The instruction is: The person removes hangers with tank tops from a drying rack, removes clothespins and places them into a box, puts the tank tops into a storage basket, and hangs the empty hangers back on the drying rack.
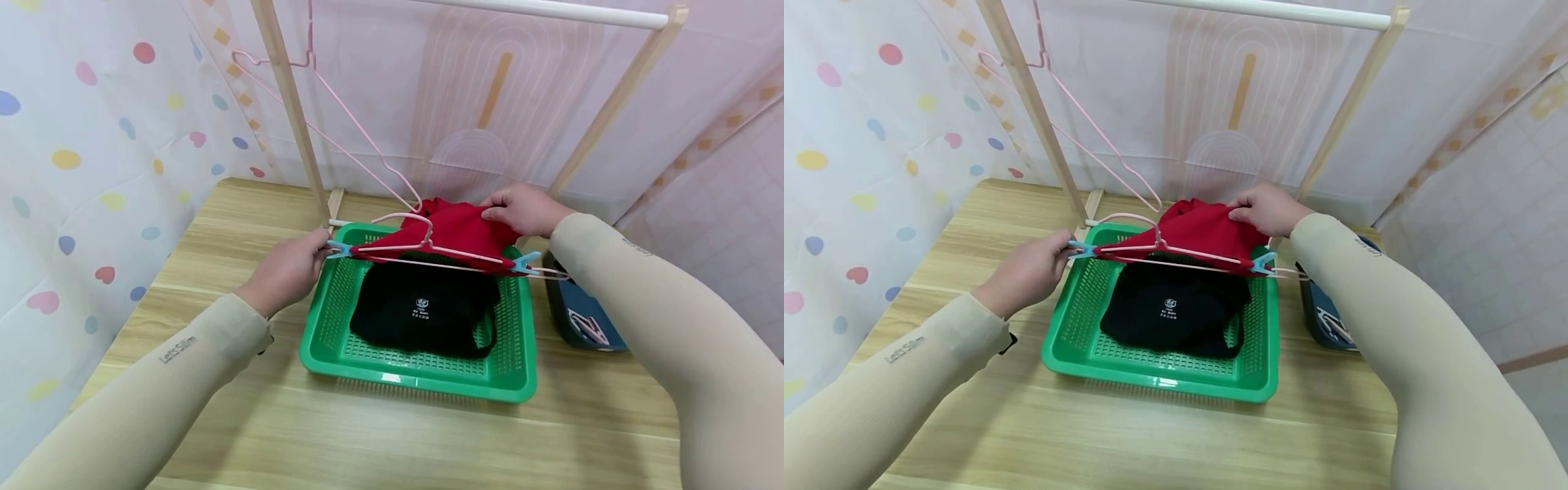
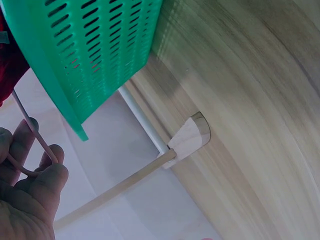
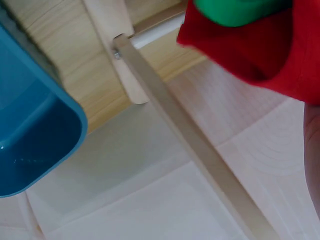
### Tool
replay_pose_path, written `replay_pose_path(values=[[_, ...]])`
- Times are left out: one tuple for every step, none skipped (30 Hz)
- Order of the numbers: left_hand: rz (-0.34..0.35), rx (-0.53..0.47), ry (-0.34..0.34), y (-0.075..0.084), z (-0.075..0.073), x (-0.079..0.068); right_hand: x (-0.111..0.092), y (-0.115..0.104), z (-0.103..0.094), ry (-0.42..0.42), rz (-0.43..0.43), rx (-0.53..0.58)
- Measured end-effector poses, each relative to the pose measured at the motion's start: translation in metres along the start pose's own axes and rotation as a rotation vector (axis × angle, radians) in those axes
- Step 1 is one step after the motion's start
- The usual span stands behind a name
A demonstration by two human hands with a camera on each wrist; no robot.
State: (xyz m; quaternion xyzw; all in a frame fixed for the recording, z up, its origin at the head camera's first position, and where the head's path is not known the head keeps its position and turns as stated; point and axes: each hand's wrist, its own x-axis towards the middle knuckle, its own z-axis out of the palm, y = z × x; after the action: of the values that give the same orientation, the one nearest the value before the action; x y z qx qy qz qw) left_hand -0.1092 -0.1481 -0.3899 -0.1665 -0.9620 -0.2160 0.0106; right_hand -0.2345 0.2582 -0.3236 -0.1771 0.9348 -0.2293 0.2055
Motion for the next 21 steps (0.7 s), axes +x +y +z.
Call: replay_pose_path(values=[[0.005, 0.0, 0.007, 0.0, 0.0, -0.001, -0.002, -0.001, -0.001, 0.007, -0.002, 0.01], [0.008, -0.003, 0.014, 0.0, 0.0, -0.001, -0.004, -0.002, -0.002, 0.011, -0.002, 0.019], [0.01, -0.005, 0.019, 0.0, -0.001, -0.002, -0.006, -0.003, -0.002, 0.013, -0.002, 0.039], [0.008, -0.008, 0.022, 0.0, -0.001, -0.002, -0.008, -0.004, -0.003, 0.016, -0.002, 0.054], [0.007, -0.012, 0.023, 0.001, -0.001, -0.003, -0.011, -0.005, -0.004, 0.022, -0.004, 0.067], [0.005, -0.014, 0.025, 0.001, -0.002, -0.004, -0.013, -0.006, -0.005, 0.026, -0.003, 0.082], [0.003, -0.017, 0.026, 0.001, -0.003, -0.004, -0.016, -0.007, -0.006, 0.03, -0.004, 0.102], [0.0, -0.023, 0.024, 0.001, -0.003, -0.005, -0.019, -0.008, -0.007, 0.035, -0.007, 0.12], [-0.003, -0.025, 0.021, 0.002, -0.004, -0.005, -0.021, -0.01, -0.008, 0.042, -0.014, 0.133], [-0.004, -0.028, 0.019, 0.002, -0.005, -0.006, -0.024, -0.012, -0.009, 0.05, -0.019, 0.138], [-0.005, -0.031, 0.017, 0.002, -0.006, -0.006, -0.026, -0.013, -0.01, 0.057, -0.024, 0.145], [-0.005, -0.033, 0.018, 0.003, -0.006, -0.007, -0.028, -0.015, -0.01, 0.063, -0.03, 0.152], [-0.004, -0.034, 0.019, 0.003, -0.007, -0.007, -0.03, -0.017, -0.011, 0.067, -0.035, 0.158], [-0.004, -0.036, 0.018, 0.003, -0.007, -0.008, -0.033, -0.019, -0.012, 0.072, -0.041, 0.158], [-0.002, -0.038, 0.017, 0.002, -0.007, -0.009, -0.035, -0.02, -0.012, 0.074, -0.045, 0.161], [0.001, -0.04, 0.019, 0.002, -0.008, -0.009, -0.037, -0.022, -0.013, 0.075, -0.049, 0.165], [0.002, -0.041, 0.018, 0.002, -0.008, -0.01, -0.039, -0.023, -0.013, 0.073, -0.055, 0.172], [0.004, -0.039, 0.02, 0.002, -0.008, -0.011, -0.041, -0.025, -0.012, 0.068, -0.064, 0.178], [0.009, -0.037, 0.022, 0.002, -0.007, -0.012, -0.043, -0.025, -0.011, 0.06, -0.074, 0.182], [0.014, -0.037, 0.022, 0.002, -0.007, -0.013, -0.045, -0.026, -0.01, 0.053, -0.085, 0.179], [0.021, -0.035, 0.025, 0.001, -0.007, -0.014, -0.046, -0.026, -0.009, 0.043, -0.1, 0.172]])
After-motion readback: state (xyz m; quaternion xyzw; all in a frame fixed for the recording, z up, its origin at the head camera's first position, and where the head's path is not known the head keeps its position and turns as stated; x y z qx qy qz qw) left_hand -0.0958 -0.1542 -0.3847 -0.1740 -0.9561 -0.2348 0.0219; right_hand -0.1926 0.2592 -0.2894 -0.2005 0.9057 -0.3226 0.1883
